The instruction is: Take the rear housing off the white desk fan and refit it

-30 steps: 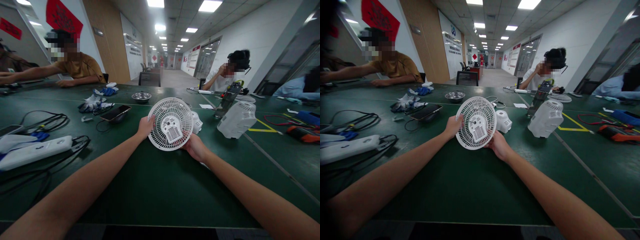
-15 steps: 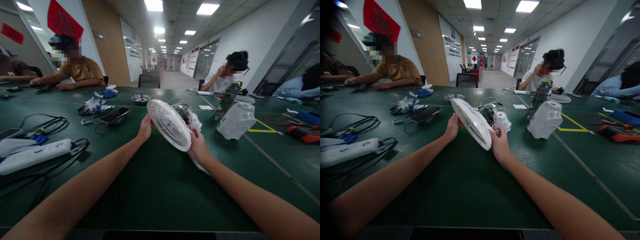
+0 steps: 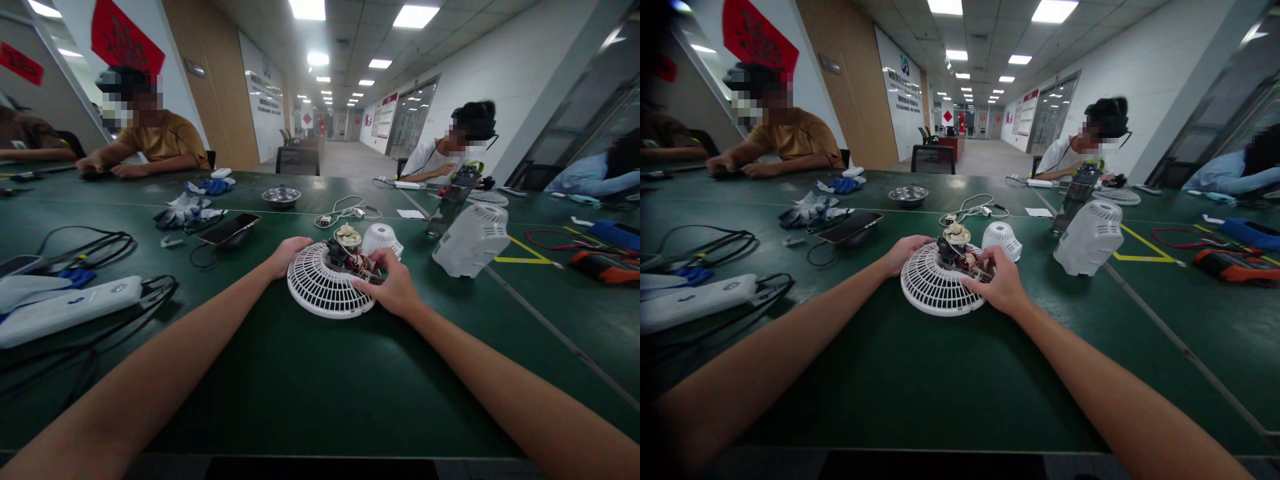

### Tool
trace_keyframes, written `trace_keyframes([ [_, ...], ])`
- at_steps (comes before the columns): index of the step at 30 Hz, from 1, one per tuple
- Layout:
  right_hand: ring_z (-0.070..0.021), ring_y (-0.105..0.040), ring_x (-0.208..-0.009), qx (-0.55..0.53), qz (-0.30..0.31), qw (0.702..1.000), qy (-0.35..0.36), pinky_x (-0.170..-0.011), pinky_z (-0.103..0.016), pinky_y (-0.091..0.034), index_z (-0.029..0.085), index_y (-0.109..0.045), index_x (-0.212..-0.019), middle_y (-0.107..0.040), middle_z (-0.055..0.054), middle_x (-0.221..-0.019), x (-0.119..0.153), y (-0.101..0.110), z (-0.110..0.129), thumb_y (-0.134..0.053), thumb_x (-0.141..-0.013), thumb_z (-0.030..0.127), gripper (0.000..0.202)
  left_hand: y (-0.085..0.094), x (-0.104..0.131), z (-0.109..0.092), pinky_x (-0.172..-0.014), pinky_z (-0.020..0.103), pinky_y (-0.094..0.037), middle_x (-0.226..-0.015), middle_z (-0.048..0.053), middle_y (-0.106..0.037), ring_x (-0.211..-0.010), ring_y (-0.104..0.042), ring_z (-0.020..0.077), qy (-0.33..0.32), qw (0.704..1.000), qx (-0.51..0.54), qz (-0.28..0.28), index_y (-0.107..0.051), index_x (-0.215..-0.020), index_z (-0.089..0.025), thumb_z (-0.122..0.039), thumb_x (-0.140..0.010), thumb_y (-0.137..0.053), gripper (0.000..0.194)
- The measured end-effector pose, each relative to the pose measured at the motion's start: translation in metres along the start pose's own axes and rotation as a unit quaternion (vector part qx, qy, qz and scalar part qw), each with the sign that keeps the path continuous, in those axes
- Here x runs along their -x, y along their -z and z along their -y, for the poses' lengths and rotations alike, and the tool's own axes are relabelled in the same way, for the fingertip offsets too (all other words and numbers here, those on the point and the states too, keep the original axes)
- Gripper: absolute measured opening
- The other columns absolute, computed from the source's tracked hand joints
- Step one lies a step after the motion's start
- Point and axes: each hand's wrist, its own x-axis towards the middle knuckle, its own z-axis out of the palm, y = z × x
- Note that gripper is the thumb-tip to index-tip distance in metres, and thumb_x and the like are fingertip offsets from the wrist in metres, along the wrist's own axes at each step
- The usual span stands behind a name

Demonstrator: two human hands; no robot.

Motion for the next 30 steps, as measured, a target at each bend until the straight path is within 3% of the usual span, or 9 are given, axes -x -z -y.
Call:
trace_keyframes([
  [4,-0.0234,-0.065,-0.094,-0.047,0.007,0.998,0.035,-0.088,-0.039,-0.052,0.024,-0.055,-0.108,-0.067,-0.005,-0.104,-0.005,0.005,-0.011,-0.076,-0.081,0.045,0.040,-0.004,0.001,0.002,-0.077,0.031,-0.057,-0.094,0.008,-0.075,-0.079,-0.072,0.0180,-0.058,0.992,-0.111,-0.024,-0.067,-0.101,-0.014,-0.021,-0.083,-0.077,0.021],
  [7,-0.0244,-0.065,-0.099,-0.046,-0.052,0.997,0.027,-0.092,-0.041,-0.052,0.024,-0.056,-0.110,-0.067,-0.006,-0.107,-0.011,0.010,-0.028,-0.064,-0.089,0.038,0.027,-0.005,0.003,0.002,-0.077,0.031,-0.056,-0.095,0.007,-0.075,-0.081,-0.072,0.0178,-0.074,0.986,-0.147,-0.009,-0.066,-0.104,-0.015,-0.023,-0.087,-0.073,0.020],
  [11,-0.0322,-0.059,-0.114,0.077,-0.124,0.989,-0.011,-0.101,-0.051,-0.048,0.021,-0.057,-0.122,-0.062,-0.013,-0.123,-0.022,0.015,-0.055,-0.070,-0.078,0.034,0.048,-0.007,0.006,0.001,-0.078,0.031,-0.056,-0.095,0.007,-0.075,-0.082,-0.072,0.0181,-0.083,0.983,-0.162,-0.007,-0.065,-0.103,-0.016,-0.024,-0.088,-0.071,0.018],
  [15,-0.0369,-0.051,-0.129,0.111,-0.080,0.990,-0.046,-0.110,-0.058,-0.040,0.021,-0.052,-0.137,-0.057,-0.016,-0.136,-0.029,0.015,-0.075,-0.075,-0.072,0.035,0.070,-0.007,0.007,0.001,-0.078,0.032,-0.056,-0.095,0.007,-0.075,-0.083,-0.072,0.0190,-0.082,0.984,-0.161,-0.009,-0.065,-0.104,-0.016,-0.026,-0.088,-0.072,0.020],
  [20,-0.0302,-0.064,-0.106,0.063,-0.047,0.993,-0.092,-0.100,-0.054,-0.048,0.026,-0.049,-0.138,-0.066,-0.010,-0.122,-0.031,0.012,-0.083,-0.080,-0.066,0.033,0.079,-0.006,0.005,0.002,-0.080,0.033,-0.055,-0.095,0.008,-0.075,-0.082,-0.072,0.0195,-0.078,0.984,-0.156,-0.017,-0.066,-0.104,-0.016,-0.027,-0.083,-0.076,0.026],
  [24,-0.0237,-0.064,-0.080,0.010,-0.102,0.980,-0.170,-0.088,-0.048,-0.053,0.026,-0.054,-0.126,-0.068,-0.002,-0.094,-0.033,0.014,-0.081,-0.086,-0.058,0.041,0.077,-0.005,0.004,0.003,-0.080,0.033,-0.055,-0.094,0.008,-0.075,-0.082,-0.071,0.0187,-0.089,0.983,-0.161,-0.011,-0.065,-0.103,-0.015,-0.026,-0.086,-0.073,0.021],
  [27,-0.0213,-0.063,-0.068,-0.176,-0.148,0.930,-0.286,-0.069,-0.040,-0.056,0.027,-0.053,-0.115,-0.065,0.001,-0.082,-0.034,0.016,-0.071,-0.079,-0.065,0.050,0.062,-0.005,0.004,0.003,-0.080,0.033,-0.055,-0.094,0.007,-0.075,-0.082,-0.071,0.0187,-0.089,0.982,-0.164,-0.008,-0.065,-0.102,-0.016,-0.026,-0.087,-0.071,0.020],
  [30,-0.0215,-0.065,-0.067,-0.401,-0.102,0.829,-0.377,-0.059,-0.035,-0.055,0.025,-0.054,-0.105,-0.068,-0.003,-0.081,-0.032,0.018,-0.050,-0.063,-0.077,0.058,0.043,-0.005,0.004,0.003,-0.080,0.033,-0.055,-0.095,0.007,-0.075,-0.083,-0.071,0.0194,-0.080,0.983,-0.167,-0.010,-0.065,-0.103,-0.017,-0.027,-0.087,-0.072,0.020],
])
